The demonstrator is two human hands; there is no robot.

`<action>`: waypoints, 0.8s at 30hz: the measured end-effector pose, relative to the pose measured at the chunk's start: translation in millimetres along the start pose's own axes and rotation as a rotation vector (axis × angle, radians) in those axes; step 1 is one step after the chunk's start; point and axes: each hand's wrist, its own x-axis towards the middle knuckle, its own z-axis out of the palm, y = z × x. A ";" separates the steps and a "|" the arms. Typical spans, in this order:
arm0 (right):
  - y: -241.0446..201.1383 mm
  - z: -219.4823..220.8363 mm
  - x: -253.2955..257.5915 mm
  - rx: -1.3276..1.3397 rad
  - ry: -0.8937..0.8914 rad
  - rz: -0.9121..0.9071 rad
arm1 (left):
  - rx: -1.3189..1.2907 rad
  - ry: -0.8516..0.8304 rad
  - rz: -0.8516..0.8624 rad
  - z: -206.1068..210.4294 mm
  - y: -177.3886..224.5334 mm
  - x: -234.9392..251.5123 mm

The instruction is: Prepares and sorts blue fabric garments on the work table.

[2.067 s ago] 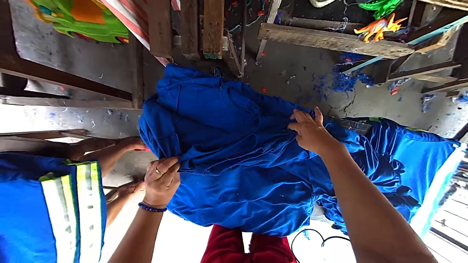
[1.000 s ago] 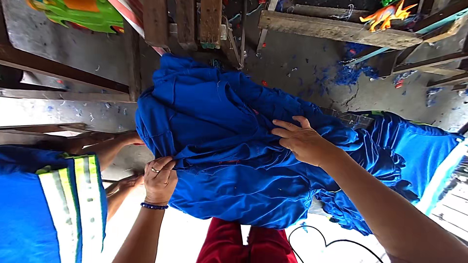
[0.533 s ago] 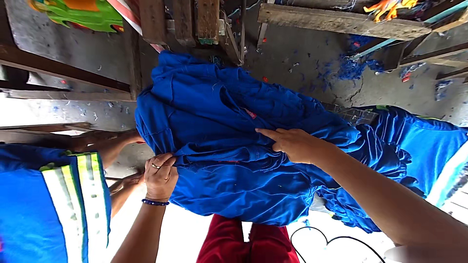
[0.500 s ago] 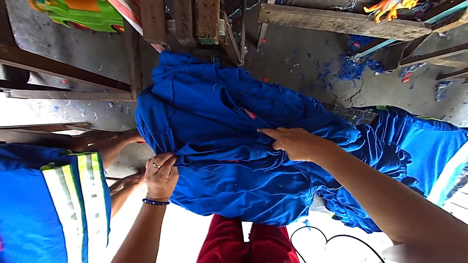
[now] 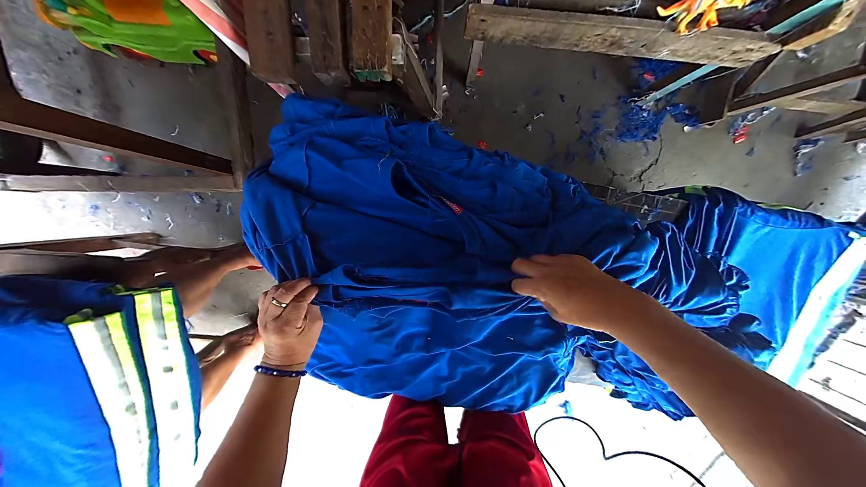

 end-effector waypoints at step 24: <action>-79.2 95.1 -50.9 -0.157 0.755 0.737 | -0.095 -0.792 0.115 36.6 -14.4 194.2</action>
